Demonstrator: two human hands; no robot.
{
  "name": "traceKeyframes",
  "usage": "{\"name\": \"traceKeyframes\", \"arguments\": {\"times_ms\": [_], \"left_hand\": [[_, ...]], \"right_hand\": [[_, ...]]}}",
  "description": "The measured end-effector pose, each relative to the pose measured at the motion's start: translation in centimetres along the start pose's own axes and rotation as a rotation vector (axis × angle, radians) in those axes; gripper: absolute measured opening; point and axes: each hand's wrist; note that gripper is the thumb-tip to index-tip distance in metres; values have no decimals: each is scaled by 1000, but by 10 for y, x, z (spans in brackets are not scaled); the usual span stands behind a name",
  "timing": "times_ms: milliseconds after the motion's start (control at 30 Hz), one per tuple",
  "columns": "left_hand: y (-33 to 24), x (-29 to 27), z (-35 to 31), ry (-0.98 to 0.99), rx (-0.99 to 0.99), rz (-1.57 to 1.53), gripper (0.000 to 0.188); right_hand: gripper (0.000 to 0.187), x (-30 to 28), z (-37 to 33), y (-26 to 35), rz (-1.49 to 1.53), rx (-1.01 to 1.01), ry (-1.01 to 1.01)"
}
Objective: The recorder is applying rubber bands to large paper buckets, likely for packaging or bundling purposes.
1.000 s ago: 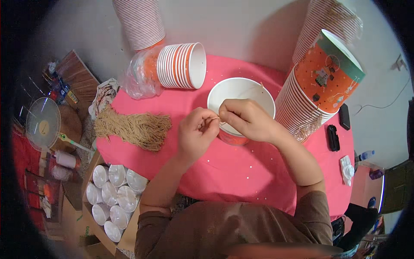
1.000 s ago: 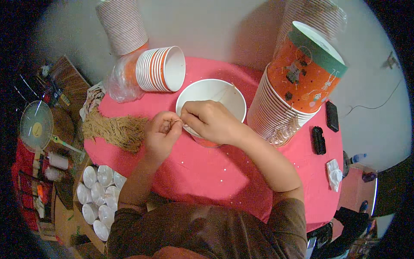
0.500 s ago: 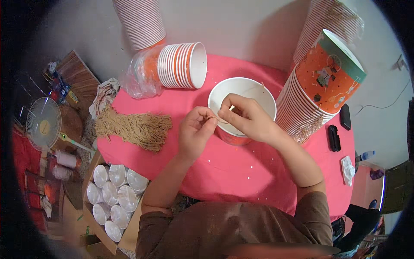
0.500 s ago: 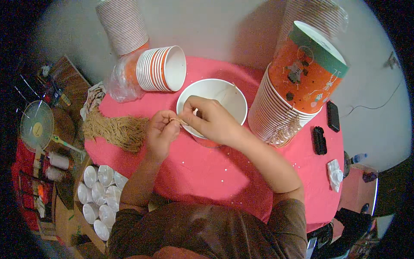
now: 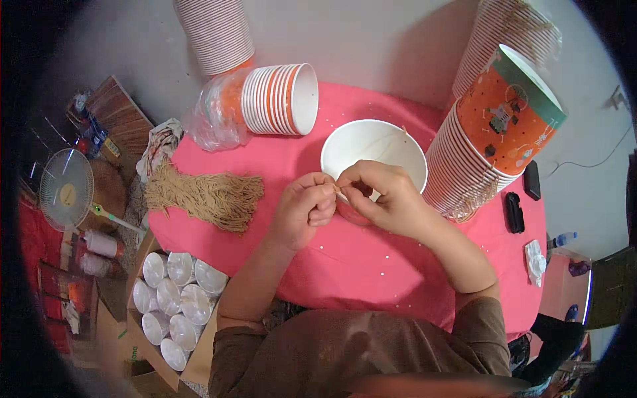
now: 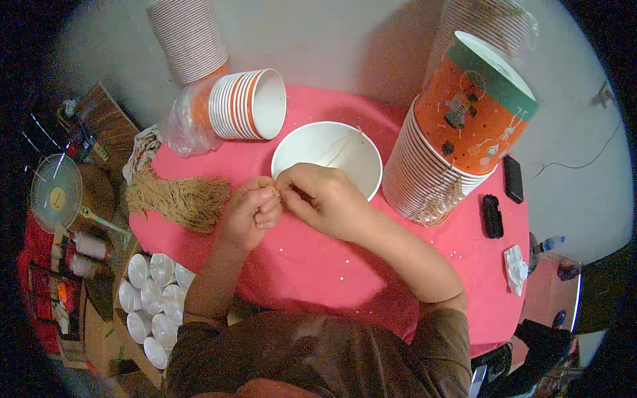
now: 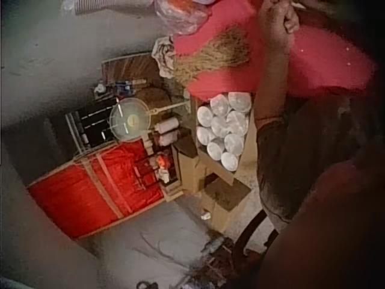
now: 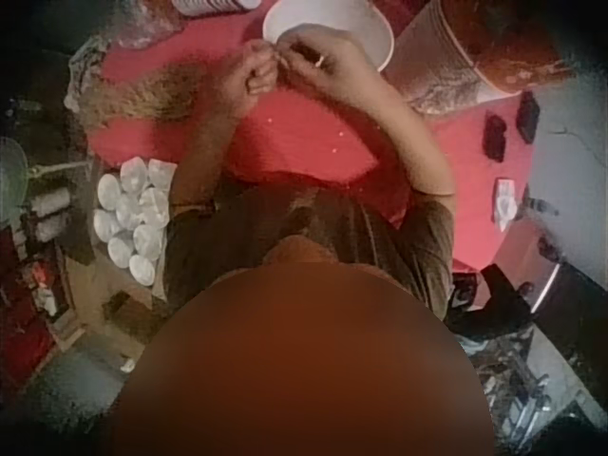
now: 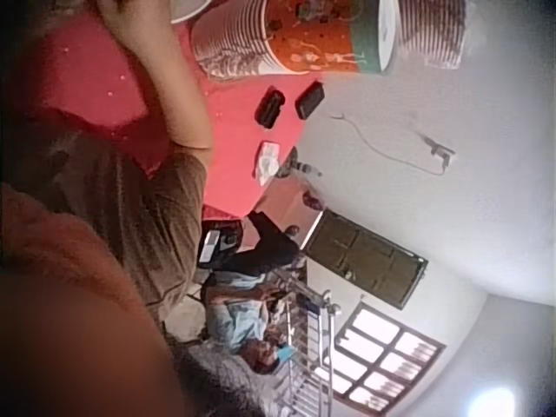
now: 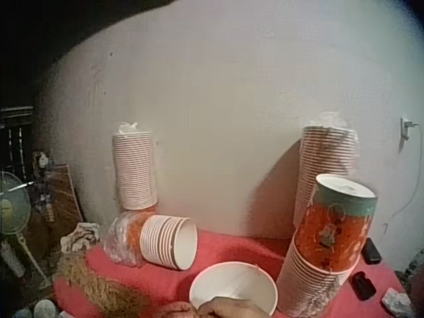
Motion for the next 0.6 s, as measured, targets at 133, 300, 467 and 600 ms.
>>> {"name": "traceKeyframes", "arguments": {"times_ms": [133, 300, 467, 600], "left_hand": [[3, 2, -1, -45, 33, 51, 7], [5, 4, -3, -73, 64, 180, 5], [10, -4, -5, -91, 95, 260, 6], [13, -5, -9, -77, 91, 265, 10]], "right_hand": [[6, -4, -1, 3, 23, 66, 25], [5, -7, -3, 3, -78, 8, -17], [12, -11, -7, -5, -244, 54, -67], [18, -18, -12, -13, -333, -10, -59]]}}
Point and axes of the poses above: each hand's wrist, its own z-axis towards the middle knuckle, its own x-axis out of the palm, y = z × x, and after that the axes turned 15 degrees about y, right-handed
